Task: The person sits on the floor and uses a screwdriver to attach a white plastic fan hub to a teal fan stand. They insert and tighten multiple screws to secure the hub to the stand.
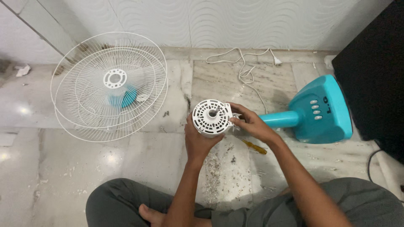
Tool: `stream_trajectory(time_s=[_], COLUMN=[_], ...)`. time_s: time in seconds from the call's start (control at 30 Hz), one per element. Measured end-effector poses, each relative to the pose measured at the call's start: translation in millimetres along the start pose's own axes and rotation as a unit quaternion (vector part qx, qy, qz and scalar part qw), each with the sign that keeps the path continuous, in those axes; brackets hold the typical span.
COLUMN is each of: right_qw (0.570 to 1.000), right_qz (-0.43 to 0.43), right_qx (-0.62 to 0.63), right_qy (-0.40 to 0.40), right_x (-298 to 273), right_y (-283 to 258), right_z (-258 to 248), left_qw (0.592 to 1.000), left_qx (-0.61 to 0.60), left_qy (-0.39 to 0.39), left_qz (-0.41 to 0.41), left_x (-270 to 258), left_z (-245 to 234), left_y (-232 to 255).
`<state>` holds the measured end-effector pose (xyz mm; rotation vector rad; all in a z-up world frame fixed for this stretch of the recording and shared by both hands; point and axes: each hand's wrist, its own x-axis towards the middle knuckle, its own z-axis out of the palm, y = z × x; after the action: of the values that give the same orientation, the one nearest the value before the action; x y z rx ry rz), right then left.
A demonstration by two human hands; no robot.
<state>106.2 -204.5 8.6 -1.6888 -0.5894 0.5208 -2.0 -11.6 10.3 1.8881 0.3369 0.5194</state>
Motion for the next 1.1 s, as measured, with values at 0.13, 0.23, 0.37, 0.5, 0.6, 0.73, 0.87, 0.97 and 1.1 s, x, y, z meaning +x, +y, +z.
stream_trajectory(time_s=[0.13, 0.23, 0.37, 0.5, 0.6, 0.73, 0.87, 0.97, 1.1], right_qw=[0.982, 0.942, 0.898, 0.864, 0.842, 0.84, 0.813, 0.803, 0.787], right_qz=[-0.061, -0.111, -0.176, -0.261, -0.288, -0.297, -0.306, -0.316, -0.328], right_qx=[-0.012, -0.126, -0.226, -0.313, -0.38, -0.382, -0.413, -0.407, -0.415], right_qy=[0.179, 0.292, 0.333, 0.294, 0.253, 0.246, 0.274, 0.299, 0.316], right_x=[-11.9, -19.9, -31.7, -41.2, -41.7, -35.8, -28.4, -24.6, -20.4], right_y=[16.8, 11.4, -10.8, -26.2, -30.4, -28.0, -22.5, -17.9, -13.3], right_z=[33.7, 52.3, 76.0, 92.8, 94.3, 98.4, 107.4, 110.3, 110.7], left_qw=[0.998, 0.993, 0.98, 0.97, 0.943, 0.936, 0.932, 0.935, 0.942], left_qx=[-0.004, -0.07, -0.127, -0.049, -0.118, -0.055, -0.073, -0.074, -0.055], left_qy=[-0.003, -0.074, -0.153, -0.222, -0.305, -0.344, -0.351, -0.344, -0.321], left_qz=[0.056, 0.061, 0.032, 0.089, 0.061, 0.048, 0.055, 0.037, 0.084], left_x=[1.8, 7.2, 12.4, 23.3, 36.1, 48.0, 51.0, 50.3, 47.4], left_z=[0.0, -6.3, -17.6, -37.3, -51.2, -62.6, -63.9, -63.2, -62.8], left_y=[-5.9, -15.3, -32.3, -46.4, -49.5, -49.0, -47.0, -44.7, -38.1])
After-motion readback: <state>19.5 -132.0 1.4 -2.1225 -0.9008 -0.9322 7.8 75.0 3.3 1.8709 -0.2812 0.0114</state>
